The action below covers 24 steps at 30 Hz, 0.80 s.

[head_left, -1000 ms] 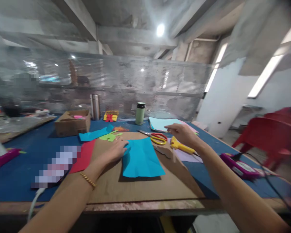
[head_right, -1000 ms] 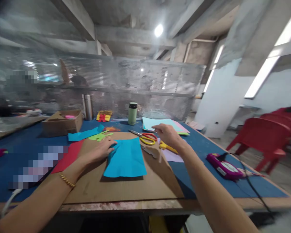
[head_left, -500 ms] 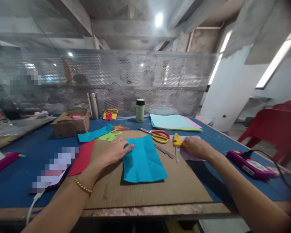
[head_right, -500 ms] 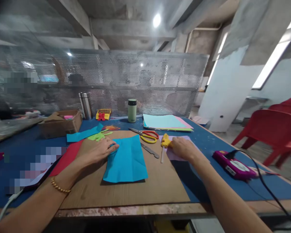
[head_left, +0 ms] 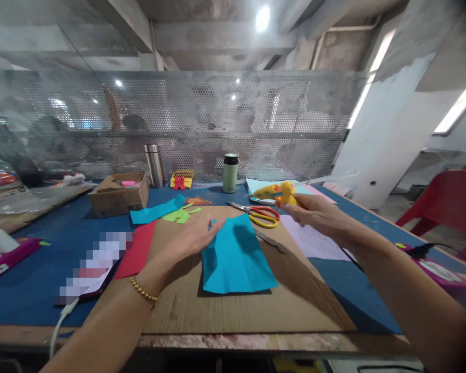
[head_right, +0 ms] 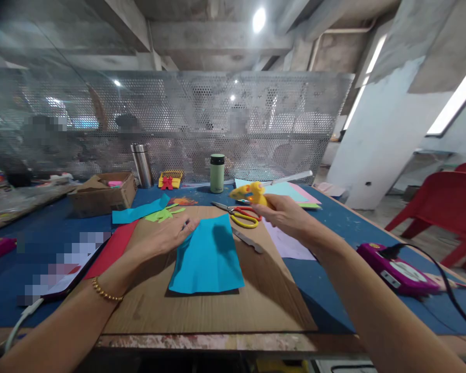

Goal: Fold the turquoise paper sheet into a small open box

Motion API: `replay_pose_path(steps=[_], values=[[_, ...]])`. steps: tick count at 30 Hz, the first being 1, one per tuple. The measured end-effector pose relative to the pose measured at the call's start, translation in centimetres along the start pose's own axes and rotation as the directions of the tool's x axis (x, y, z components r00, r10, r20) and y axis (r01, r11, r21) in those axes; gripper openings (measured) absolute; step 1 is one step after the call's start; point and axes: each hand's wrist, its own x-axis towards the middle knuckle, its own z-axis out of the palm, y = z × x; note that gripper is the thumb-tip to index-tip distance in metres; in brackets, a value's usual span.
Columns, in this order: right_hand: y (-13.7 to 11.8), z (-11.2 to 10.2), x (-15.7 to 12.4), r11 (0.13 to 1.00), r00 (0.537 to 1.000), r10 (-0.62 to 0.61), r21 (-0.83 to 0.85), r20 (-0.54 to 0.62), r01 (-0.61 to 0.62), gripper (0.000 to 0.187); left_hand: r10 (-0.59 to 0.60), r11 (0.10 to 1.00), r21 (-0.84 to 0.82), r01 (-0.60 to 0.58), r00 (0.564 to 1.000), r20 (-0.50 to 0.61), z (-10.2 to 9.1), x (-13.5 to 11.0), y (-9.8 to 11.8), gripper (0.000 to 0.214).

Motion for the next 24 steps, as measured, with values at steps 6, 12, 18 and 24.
replay_pose_path(steps=[6, 12, 18, 24], values=[[-3.7, 4.6, 1.8, 0.976, 0.97, -0.121, 0.203, 0.211, 0.078, 0.038, -0.052, 0.999, -0.006, 0.052, 0.997, 0.048, 0.1, 0.4, 0.9, 0.044], [-1.6, 7.9, 3.1, 0.985, 0.971, -0.142, 0.129, 0.195, 0.118, 0.039, -0.194, 0.979, 0.073, 0.188, 0.978, 0.073, -0.4, 0.7, 1.2, 0.013], [-1.1, 8.6, 3.3, 0.987, 0.969, -0.156, 0.063, 0.194, 0.147, 0.034, -0.217, 0.969, 0.133, 0.206, 0.974, 0.07, -0.5, 0.5, 0.9, 0.013], [-1.2, 8.9, 3.2, 0.988, 0.974, -0.152, 0.031, 0.171, 0.149, 0.03, -0.215, 0.974, 0.086, 0.211, 0.975, 0.046, -0.3, 0.3, 0.6, 0.011]])
